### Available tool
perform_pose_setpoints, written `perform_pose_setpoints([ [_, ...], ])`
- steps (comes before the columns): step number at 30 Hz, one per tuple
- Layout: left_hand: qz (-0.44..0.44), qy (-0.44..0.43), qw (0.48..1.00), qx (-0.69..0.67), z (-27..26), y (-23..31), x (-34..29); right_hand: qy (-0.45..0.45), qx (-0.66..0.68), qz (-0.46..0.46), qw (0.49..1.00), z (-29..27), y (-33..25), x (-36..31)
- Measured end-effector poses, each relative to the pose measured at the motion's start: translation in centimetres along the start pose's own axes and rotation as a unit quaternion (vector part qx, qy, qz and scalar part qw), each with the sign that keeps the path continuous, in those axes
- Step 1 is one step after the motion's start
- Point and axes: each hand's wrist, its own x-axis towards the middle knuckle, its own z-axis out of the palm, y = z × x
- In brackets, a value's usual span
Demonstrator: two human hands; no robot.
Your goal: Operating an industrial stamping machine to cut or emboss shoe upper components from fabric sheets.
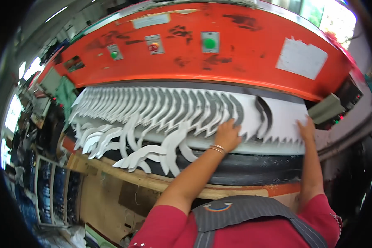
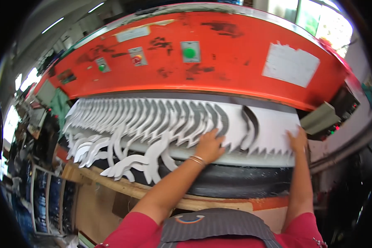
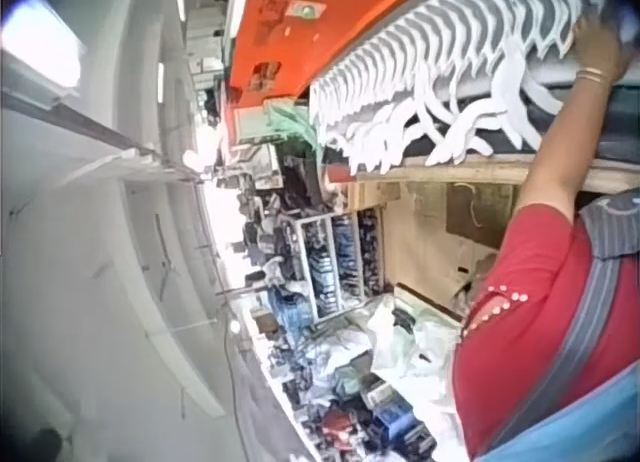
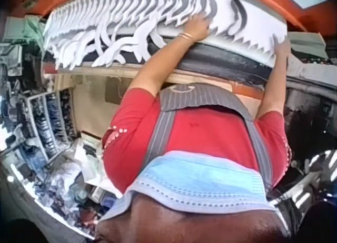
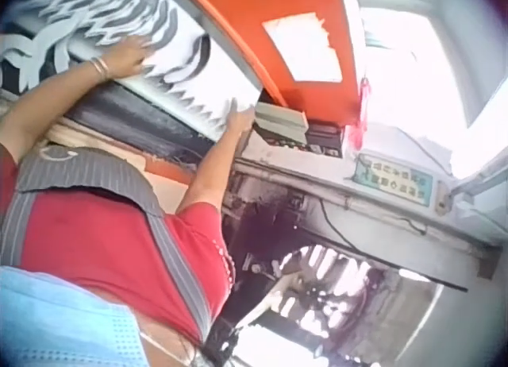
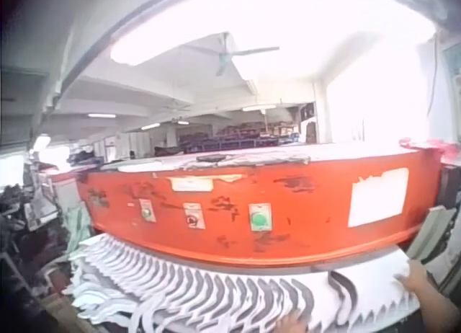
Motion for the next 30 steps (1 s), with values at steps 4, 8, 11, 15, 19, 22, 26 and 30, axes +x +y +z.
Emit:
perform_pose_setpoints([
  [4, -0.008, 0.058, 0.998, -0.032, 0.2, 0.7, -1.4, -0.23, -0.013, 0.236, 0.944, -1.6, 4.3, 0.8],
  [8, -0.005, 0.033, 0.999, -0.016, 0.0, 1.6, -2.1, -0.189, -0.042, 0.252, 0.948, -2.4, 1.2, -0.9],
  [11, -0.003, 0.039, 0.999, 0.0, -0.2, -0.2, -1.3, -0.145, -0.068, 0.257, 0.953, -1.7, -1.3, -1.2],
  [15, -0.005, 0.086, 0.996, 0.017, -1.2, -2.5, -1.1, -0.15, -0.047, 0.208, 0.966, 0.6, -4.2, -0.7],
  [19, -0.001, 0.101, 0.995, 0.025, -1.8, -2.9, -0.3, -0.178, -0.228, 0.08, 0.954, 2.1, -7.7, -0.3],
  [22, -0.025, 0.104, 0.994, 0.001, -0.8, -2.1, 0.1, -0.149, 0.081, 0.034, 0.985, 1.1, -14.7, -1.8],
  [26, -0.042, 0.064, 0.997, -0.006, -0.9, -2.3, 0.5, -0.357, 0.123, 0.061, 0.924, 1.0, -23.6, -2.7],
  [30, -0.102, 0.053, 0.993, -0.022, -1.0, -1.9, 0.6, -0.354, 0.199, 0.056, 0.912, 2.0, -25.6, -1.1],
])
